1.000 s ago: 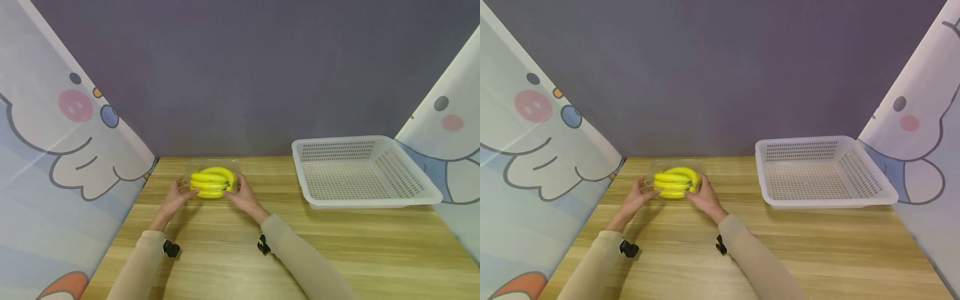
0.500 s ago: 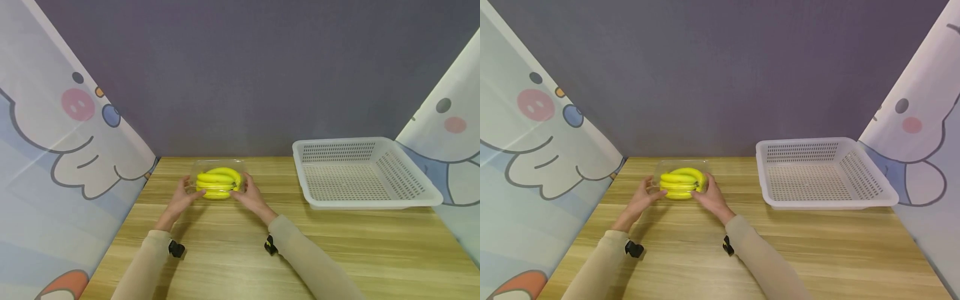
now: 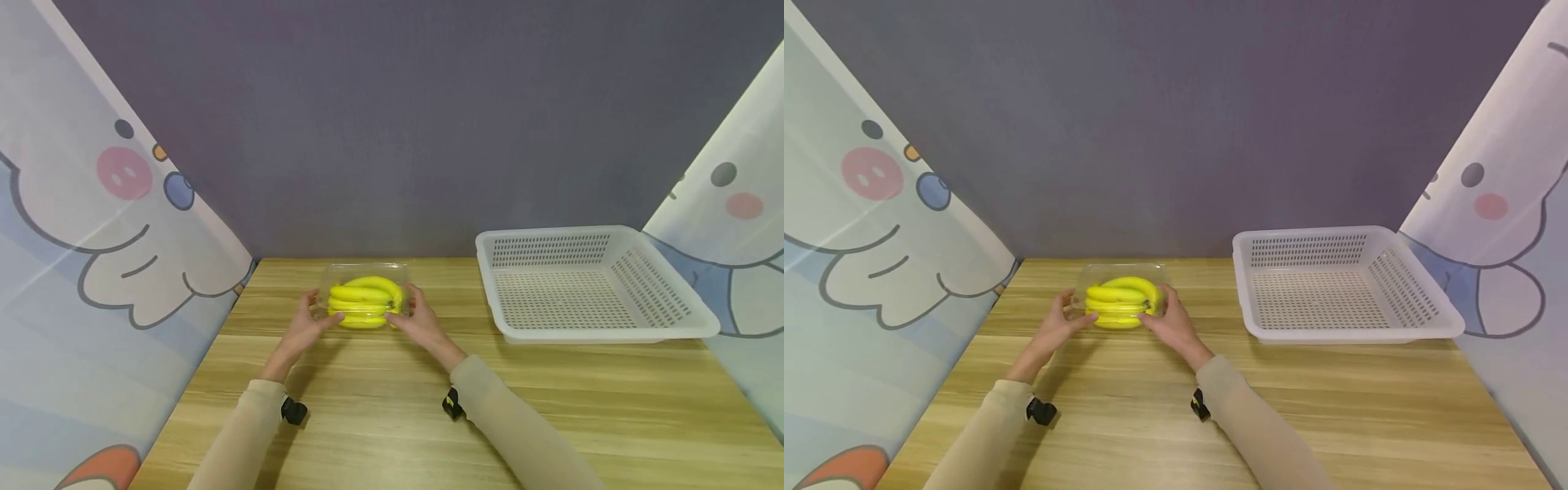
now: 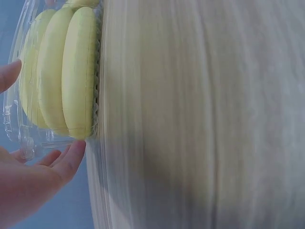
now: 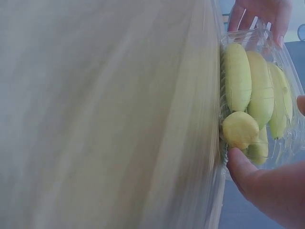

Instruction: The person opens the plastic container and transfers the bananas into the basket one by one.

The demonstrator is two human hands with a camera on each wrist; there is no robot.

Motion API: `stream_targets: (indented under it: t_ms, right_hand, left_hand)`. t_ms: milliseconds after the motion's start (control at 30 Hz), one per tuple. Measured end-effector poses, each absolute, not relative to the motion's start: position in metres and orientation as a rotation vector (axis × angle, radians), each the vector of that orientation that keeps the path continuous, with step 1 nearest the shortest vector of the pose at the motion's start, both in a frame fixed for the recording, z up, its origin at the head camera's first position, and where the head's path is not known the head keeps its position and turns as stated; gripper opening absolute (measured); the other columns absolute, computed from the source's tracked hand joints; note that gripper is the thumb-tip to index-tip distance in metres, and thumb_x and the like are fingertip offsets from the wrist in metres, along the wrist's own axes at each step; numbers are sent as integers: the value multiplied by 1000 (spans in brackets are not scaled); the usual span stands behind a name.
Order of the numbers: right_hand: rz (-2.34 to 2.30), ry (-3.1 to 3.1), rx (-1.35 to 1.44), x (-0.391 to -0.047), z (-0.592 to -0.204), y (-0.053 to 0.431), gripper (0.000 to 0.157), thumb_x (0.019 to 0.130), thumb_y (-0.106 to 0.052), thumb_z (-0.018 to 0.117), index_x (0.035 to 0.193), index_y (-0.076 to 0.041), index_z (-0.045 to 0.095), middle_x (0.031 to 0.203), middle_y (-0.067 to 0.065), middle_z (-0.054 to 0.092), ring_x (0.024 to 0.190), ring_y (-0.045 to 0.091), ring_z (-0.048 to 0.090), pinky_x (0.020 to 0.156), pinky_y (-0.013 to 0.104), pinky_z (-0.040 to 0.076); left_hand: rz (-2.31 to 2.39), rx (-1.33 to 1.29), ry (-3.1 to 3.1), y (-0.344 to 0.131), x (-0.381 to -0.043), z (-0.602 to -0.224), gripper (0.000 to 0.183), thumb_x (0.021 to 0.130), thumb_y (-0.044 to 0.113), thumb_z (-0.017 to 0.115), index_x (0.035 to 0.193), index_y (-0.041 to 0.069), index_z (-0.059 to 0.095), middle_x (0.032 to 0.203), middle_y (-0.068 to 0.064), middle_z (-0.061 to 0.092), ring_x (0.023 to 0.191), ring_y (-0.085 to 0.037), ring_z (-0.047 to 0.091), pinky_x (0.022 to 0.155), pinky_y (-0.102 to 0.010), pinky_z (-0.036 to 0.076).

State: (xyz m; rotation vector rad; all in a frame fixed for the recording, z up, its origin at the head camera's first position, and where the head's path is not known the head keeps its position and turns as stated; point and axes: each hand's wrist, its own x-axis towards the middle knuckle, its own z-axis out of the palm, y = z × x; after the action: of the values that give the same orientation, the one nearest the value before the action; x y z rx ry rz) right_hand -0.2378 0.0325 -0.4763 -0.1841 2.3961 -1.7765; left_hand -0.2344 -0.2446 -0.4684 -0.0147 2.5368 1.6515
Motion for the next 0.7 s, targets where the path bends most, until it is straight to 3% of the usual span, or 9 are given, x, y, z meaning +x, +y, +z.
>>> stream_targets:
  t_ms: [700]
  right_hand:
    - [-1803,2392,-168,-226,-474,59,88,91,-28,76,160,-11,23,151,31,39,136,47,44,107,59,40]
  left_hand:
    - [1589,45,2543,-225,-232,-469,106,87,44,80,162,14,12,160,-26,22,142,-49,31,110,-63,35]
